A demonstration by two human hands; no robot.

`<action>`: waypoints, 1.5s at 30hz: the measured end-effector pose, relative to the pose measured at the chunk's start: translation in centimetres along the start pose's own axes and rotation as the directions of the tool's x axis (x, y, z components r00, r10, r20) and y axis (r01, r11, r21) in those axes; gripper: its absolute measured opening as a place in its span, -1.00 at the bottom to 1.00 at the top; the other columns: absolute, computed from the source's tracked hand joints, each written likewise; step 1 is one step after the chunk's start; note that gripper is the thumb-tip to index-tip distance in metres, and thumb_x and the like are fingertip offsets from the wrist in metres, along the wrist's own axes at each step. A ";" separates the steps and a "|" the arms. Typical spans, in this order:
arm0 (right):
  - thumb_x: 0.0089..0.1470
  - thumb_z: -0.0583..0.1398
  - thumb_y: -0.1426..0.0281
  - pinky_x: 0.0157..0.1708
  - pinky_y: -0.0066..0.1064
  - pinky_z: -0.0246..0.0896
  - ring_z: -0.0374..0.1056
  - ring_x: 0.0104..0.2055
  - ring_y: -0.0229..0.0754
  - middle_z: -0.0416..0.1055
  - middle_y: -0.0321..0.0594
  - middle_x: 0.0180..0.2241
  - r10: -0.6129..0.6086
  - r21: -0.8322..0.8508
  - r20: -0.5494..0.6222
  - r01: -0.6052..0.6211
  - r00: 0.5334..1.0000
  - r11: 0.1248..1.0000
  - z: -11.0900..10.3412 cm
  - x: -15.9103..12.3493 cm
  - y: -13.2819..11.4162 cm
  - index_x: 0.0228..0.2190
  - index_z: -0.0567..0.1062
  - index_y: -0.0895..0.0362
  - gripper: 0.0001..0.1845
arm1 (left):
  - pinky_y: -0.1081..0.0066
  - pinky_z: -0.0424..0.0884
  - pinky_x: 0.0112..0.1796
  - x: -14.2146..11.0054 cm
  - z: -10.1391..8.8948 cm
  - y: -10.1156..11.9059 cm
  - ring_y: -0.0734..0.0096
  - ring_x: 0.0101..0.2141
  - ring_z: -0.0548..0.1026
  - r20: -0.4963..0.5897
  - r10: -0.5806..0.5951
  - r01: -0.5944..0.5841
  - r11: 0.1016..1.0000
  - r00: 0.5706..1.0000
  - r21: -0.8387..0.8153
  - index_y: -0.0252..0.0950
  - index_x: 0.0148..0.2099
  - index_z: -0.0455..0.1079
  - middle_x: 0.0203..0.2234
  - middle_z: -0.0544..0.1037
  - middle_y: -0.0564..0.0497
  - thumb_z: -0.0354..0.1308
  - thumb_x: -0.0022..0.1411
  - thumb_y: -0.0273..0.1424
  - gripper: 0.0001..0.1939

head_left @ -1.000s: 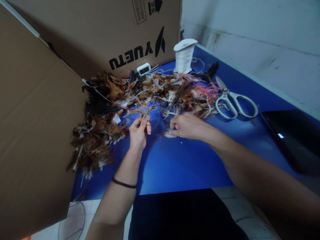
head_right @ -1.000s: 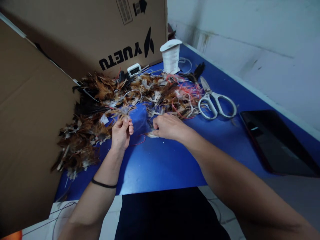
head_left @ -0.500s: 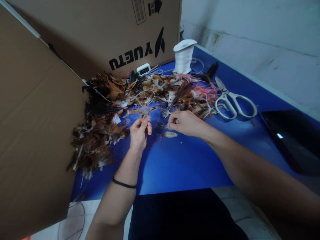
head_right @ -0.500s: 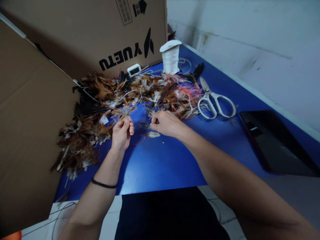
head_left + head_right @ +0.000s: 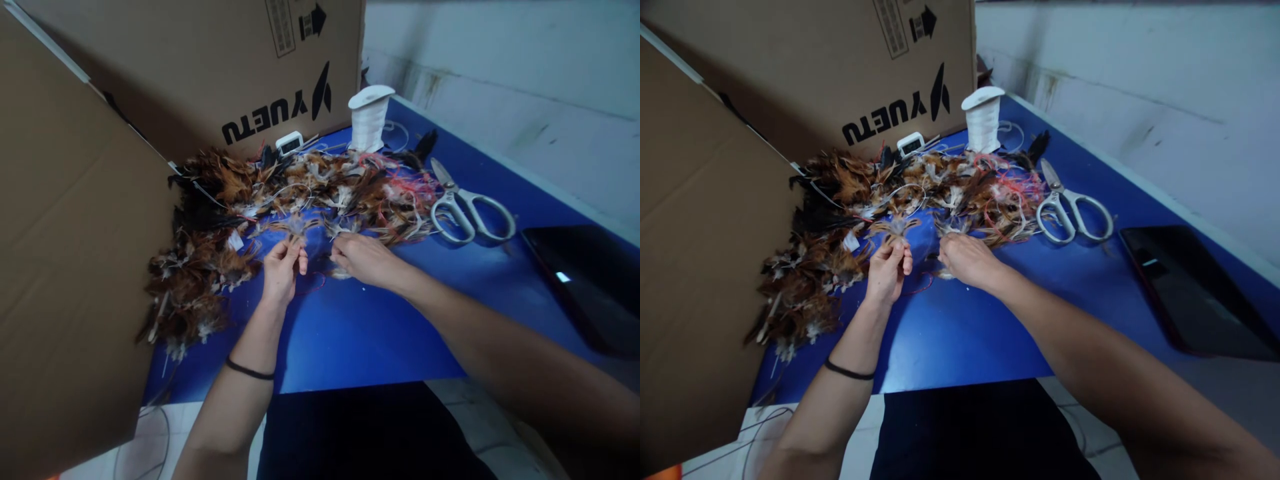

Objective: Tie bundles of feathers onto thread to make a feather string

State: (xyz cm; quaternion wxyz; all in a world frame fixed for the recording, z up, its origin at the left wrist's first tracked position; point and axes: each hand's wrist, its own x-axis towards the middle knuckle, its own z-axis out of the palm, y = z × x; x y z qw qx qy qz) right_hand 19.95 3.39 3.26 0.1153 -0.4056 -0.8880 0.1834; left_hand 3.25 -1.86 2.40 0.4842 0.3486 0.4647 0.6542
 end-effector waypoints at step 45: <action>-0.08 0.20 0.55 -0.28 -0.46 0.38 0.42 -0.35 -0.31 0.47 -0.27 -0.36 -0.076 0.515 -0.586 0.443 0.807 0.734 -0.9 -0.5 -0.5 -0.32 0.46 0.15 -0.81 | 0.67 0.00 -0.71 -1.6 1.3 0.0 0.78 -0.73 0.13 0.264 -0.380 0.431 0.885 0.887 -0.175 -0.42 -0.44 0.39 -0.65 0.36 0.11 0.33 -0.03 -0.42 -0.80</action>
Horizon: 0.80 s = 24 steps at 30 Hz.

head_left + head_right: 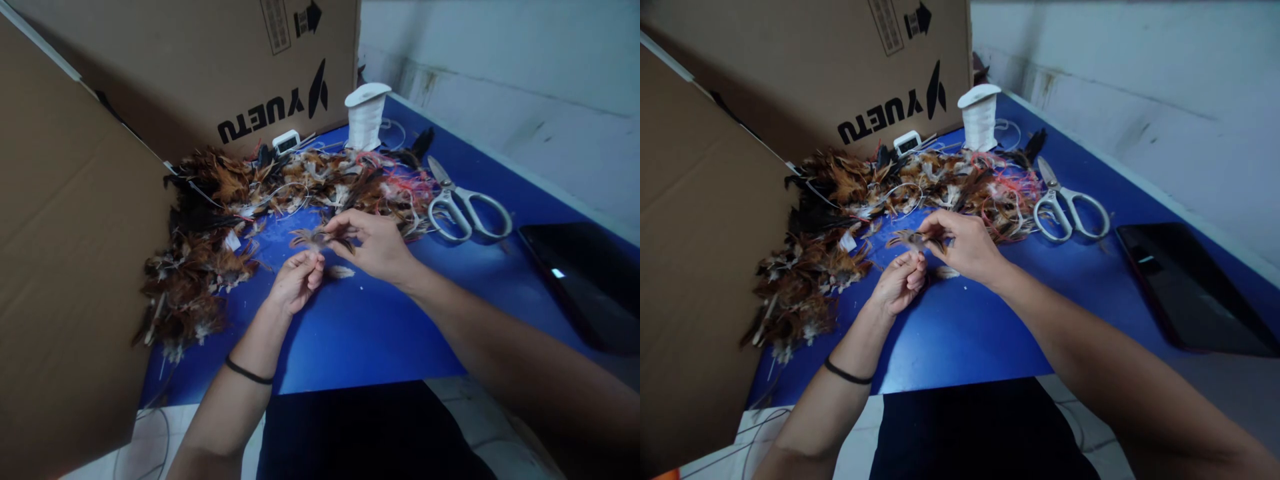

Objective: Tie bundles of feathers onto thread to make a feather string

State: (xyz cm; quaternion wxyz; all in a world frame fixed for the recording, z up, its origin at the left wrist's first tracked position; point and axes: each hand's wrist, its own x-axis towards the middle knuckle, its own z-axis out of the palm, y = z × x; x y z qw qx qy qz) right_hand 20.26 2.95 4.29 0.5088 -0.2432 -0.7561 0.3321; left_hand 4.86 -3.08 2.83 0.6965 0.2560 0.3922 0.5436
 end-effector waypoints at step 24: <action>-0.02 0.20 0.48 -0.35 -0.50 0.29 0.37 -0.39 -0.33 0.44 -0.29 -0.41 -0.031 -0.026 0.134 0.035 0.990 0.999 -0.8 0.3 -0.1 -0.40 0.40 0.15 -0.94 | 0.65 0.01 -0.73 0.0 -0.9 0.3 0.78 -0.74 0.15 0.087 -0.064 0.054 0.992 0.994 0.112 -0.43 -0.43 0.41 -0.65 0.36 0.11 0.37 -0.08 -0.40 -0.77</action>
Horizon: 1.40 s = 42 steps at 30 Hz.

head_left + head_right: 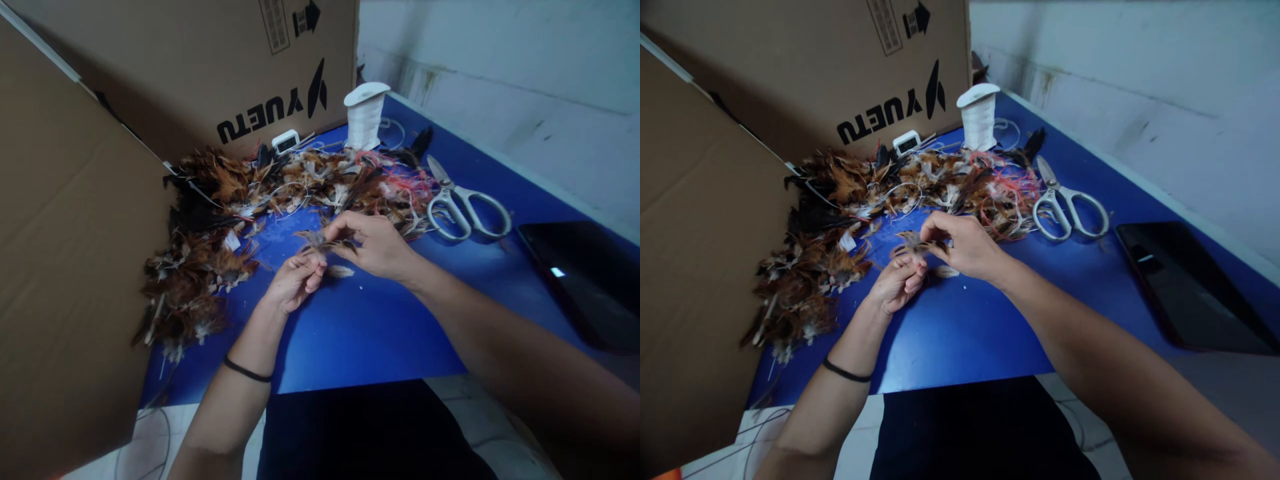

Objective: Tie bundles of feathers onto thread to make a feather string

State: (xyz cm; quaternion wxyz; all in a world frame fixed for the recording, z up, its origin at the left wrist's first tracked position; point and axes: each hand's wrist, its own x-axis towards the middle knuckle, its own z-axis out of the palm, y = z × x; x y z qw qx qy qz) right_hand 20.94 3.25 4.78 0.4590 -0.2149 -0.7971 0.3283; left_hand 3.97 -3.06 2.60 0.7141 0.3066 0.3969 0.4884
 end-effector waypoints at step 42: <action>-0.14 0.15 0.59 -0.54 -0.47 -0.09 0.18 -0.58 -0.35 0.38 -0.28 -0.59 0.501 -0.601 0.503 -0.132 0.704 0.789 -0.6 -0.5 0.4 -0.62 0.43 0.14 -0.85 | 0.59 0.19 -0.67 1.1 -1.1 0.7 0.71 -0.72 0.26 -0.358 0.560 -0.471 0.826 0.747 0.309 -0.36 -0.45 0.37 -0.64 0.43 0.12 0.33 -0.04 -0.21 -0.68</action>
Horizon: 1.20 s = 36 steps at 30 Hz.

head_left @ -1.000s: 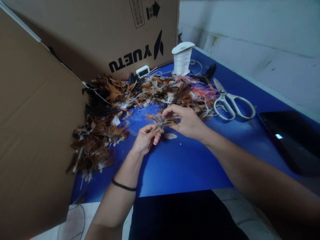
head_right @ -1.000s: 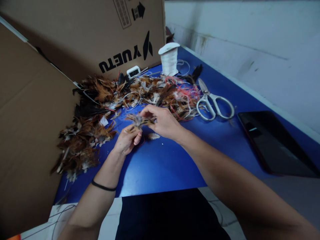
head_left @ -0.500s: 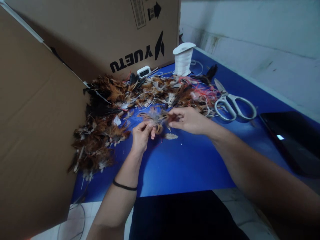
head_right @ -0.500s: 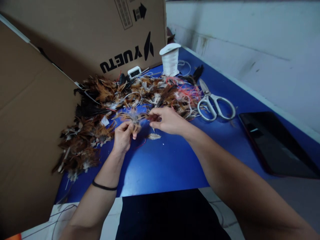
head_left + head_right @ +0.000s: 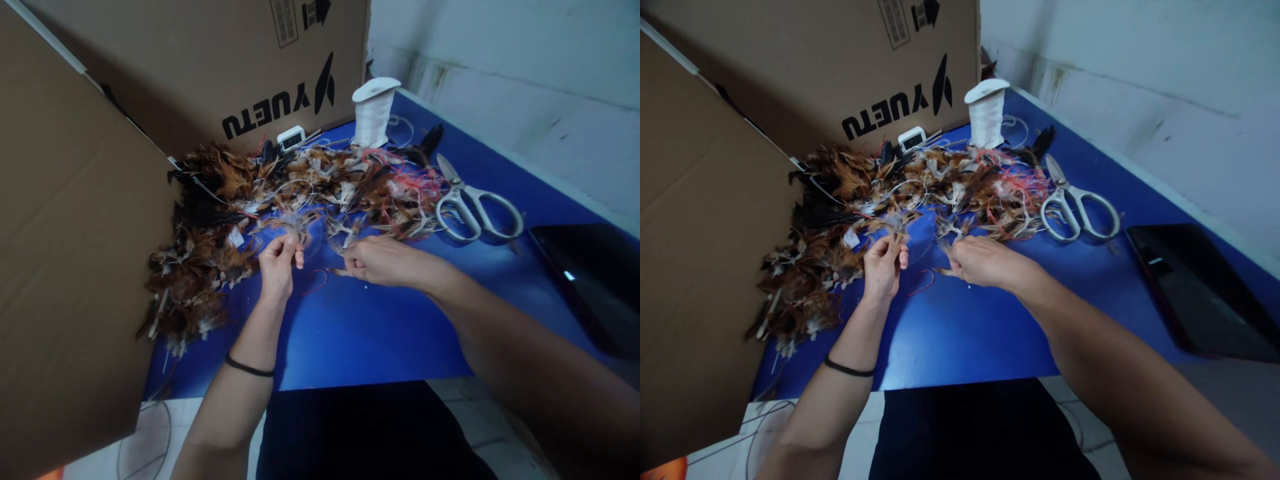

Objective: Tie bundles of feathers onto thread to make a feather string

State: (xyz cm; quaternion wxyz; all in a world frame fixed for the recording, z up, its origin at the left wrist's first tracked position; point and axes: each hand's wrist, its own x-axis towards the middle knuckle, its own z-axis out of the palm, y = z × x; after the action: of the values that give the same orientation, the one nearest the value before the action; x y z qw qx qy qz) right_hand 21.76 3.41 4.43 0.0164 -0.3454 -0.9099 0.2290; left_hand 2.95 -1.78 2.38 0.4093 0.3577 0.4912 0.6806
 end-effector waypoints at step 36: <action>-0.17 0.33 0.28 -0.48 -0.47 0.30 0.31 -0.54 -0.36 0.43 -0.29 -0.53 0.296 0.770 -0.572 0.376 0.765 0.516 2.8 2.6 -1.7 -0.48 0.48 0.19 -0.76 | 0.59 0.15 -0.66 -1.3 1.2 -1.4 0.68 -0.74 0.24 0.156 -0.175 0.173 0.985 0.972 0.026 -0.38 -0.48 0.39 -0.74 0.37 0.12 0.28 0.02 -0.19 -0.67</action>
State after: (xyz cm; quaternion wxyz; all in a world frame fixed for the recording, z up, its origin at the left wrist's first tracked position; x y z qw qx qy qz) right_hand 18.25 2.81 2.30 0.4995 -0.3241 -0.6192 0.5119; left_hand 4.85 -2.22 1.25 0.5026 0.3684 0.4910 0.6087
